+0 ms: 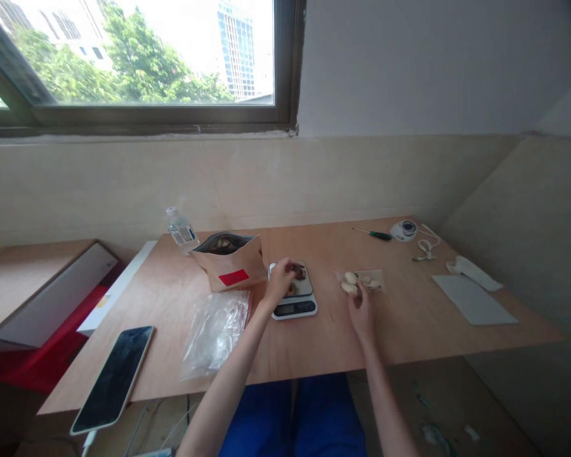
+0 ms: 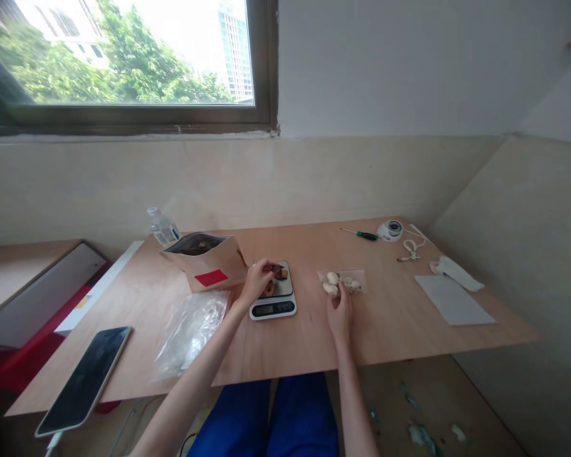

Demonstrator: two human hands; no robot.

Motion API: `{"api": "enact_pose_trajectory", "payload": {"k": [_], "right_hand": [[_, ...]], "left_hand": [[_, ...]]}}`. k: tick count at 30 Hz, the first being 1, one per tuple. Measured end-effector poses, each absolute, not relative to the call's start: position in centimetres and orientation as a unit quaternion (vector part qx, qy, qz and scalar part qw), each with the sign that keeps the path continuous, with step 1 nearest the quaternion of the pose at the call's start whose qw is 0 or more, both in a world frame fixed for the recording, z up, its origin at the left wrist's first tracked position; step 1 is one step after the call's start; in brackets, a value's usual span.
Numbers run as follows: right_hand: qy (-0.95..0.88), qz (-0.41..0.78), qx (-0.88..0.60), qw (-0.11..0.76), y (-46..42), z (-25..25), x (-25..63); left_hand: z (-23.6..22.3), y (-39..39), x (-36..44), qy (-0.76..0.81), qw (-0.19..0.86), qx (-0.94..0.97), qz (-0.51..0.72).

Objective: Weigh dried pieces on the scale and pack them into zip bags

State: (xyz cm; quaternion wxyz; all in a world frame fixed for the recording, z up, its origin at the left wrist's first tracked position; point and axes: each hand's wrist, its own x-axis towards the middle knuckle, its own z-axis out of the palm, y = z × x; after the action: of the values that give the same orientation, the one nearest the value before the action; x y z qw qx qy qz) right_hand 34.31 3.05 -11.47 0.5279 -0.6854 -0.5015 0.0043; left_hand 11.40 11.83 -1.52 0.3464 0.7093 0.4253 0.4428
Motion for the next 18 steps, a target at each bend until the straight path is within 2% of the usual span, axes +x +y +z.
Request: {"api": "enact_pose_trajectory", "payload": {"k": [6, 18], "right_hand": [[-0.507, 0.005, -0.681, 0.528, 3.0, -11.4, 34.3], [-0.515, 0.012, -0.686, 0.515, 2.8, -11.4, 34.0]], "left_hand": [[-1.4, 14.0, 11.2, 0.461, 0.283, 0.711, 0.449], [-0.7, 14.6, 10.4, 0.481, 0.237, 0.73, 0.424]]}}
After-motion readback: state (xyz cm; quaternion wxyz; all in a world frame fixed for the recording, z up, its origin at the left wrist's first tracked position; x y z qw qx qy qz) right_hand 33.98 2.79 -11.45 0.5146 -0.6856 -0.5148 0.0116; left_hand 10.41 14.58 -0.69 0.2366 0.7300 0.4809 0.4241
